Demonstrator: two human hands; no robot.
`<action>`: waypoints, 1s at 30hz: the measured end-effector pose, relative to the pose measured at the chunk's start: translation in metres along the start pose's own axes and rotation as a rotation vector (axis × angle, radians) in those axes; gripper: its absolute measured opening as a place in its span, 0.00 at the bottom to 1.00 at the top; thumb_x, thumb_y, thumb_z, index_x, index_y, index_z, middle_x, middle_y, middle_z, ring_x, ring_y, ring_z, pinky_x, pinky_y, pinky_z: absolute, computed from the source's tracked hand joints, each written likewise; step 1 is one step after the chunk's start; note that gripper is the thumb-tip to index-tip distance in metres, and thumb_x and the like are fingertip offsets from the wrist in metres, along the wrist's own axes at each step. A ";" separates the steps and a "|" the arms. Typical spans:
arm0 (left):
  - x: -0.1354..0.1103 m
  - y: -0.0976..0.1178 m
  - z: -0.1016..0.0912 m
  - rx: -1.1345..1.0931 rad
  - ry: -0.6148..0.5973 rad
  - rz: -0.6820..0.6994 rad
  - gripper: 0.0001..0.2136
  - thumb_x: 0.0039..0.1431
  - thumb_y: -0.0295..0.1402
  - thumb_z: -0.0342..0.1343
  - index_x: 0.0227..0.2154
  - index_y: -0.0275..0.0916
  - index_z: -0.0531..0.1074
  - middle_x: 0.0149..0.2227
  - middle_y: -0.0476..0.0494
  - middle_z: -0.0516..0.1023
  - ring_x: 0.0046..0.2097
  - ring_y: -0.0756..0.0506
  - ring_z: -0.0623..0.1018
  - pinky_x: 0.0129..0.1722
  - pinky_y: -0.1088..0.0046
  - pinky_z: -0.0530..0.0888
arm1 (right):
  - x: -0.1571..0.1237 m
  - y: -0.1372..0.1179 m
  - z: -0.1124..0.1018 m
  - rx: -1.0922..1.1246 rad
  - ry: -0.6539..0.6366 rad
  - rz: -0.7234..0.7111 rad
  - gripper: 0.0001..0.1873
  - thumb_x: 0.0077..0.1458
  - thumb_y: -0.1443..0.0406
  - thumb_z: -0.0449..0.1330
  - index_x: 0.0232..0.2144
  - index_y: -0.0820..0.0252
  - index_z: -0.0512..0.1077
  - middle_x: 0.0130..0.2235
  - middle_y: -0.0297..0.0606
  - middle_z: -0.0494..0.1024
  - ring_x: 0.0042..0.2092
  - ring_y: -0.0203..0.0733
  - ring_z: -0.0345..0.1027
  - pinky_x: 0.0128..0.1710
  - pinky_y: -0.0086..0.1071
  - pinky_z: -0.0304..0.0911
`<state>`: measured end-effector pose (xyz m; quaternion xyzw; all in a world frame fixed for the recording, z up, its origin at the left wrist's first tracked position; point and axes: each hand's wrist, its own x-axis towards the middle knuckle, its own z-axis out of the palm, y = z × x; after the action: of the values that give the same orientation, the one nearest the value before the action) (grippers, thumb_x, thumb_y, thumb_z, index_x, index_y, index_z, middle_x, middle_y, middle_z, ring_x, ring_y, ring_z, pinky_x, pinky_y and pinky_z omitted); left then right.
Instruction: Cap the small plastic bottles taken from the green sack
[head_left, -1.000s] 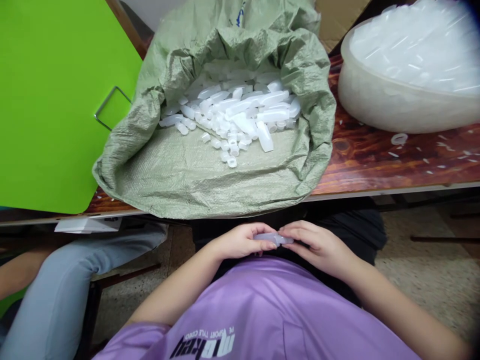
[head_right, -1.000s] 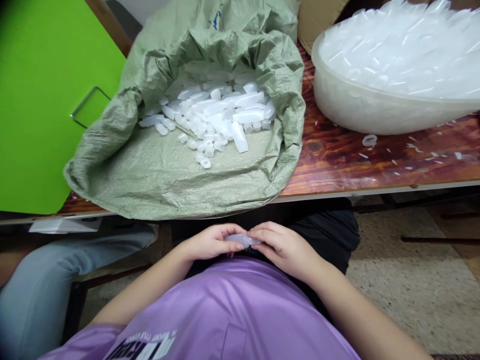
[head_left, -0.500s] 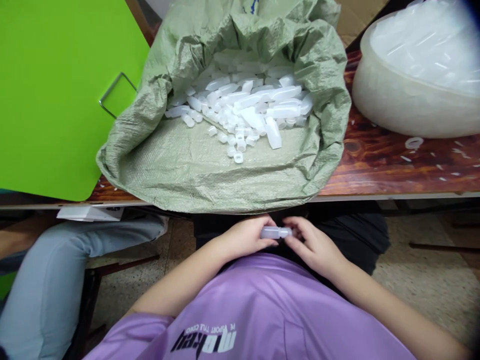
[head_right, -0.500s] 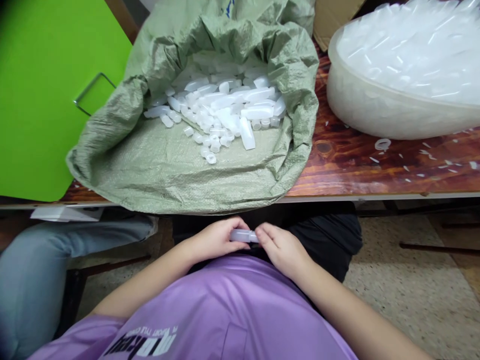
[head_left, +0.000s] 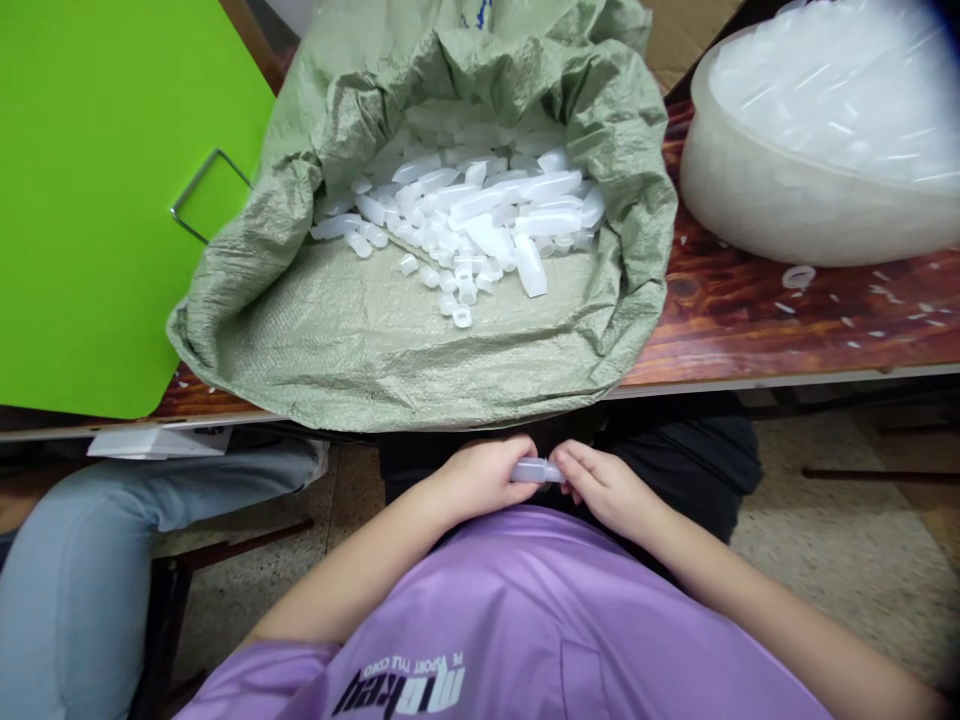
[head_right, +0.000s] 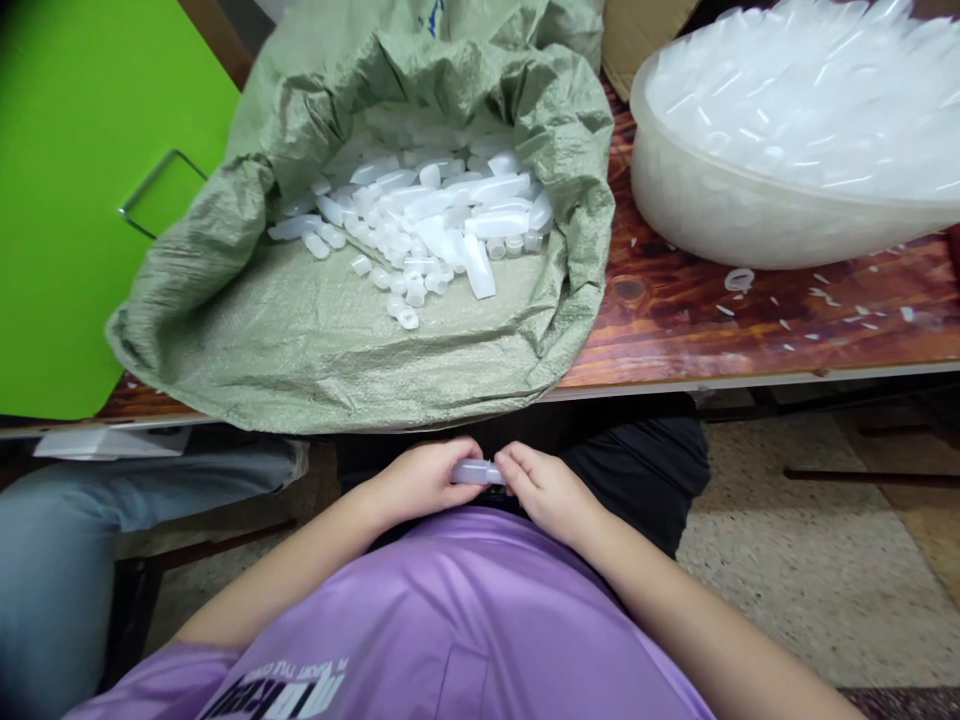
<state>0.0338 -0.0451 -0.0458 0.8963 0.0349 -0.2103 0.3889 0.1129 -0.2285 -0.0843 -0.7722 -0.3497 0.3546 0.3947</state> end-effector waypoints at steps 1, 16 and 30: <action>0.000 0.000 0.000 0.017 -0.003 -0.001 0.10 0.52 0.40 0.52 0.36 0.41 0.68 0.30 0.51 0.74 0.29 0.50 0.71 0.25 0.78 0.61 | 0.001 0.000 0.001 0.032 -0.002 0.036 0.23 0.63 0.54 0.38 0.32 0.60 0.66 0.26 0.35 0.70 0.26 0.35 0.64 0.28 0.30 0.62; 0.006 -0.006 0.006 0.506 0.044 0.116 0.08 0.55 0.34 0.49 0.34 0.38 0.69 0.32 0.43 0.76 0.35 0.45 0.74 0.32 0.73 0.65 | 0.020 -0.004 0.034 0.376 -0.049 0.182 0.29 0.60 0.47 0.30 0.15 0.56 0.49 0.14 0.29 0.50 0.16 0.32 0.44 0.16 0.29 0.48; 0.002 0.001 0.001 0.234 0.008 0.057 0.10 0.49 0.41 0.52 0.24 0.39 0.67 0.24 0.50 0.72 0.26 0.50 0.69 0.23 0.76 0.58 | 0.025 0.006 -0.004 -0.697 0.250 -0.810 0.15 0.54 0.56 0.50 0.24 0.60 0.68 0.24 0.38 0.68 0.28 0.39 0.57 0.30 0.35 0.52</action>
<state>0.0351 -0.0468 -0.0464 0.9370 -0.0141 -0.1982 0.2872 0.1304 -0.2125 -0.0941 -0.6970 -0.6662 -0.0568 0.2591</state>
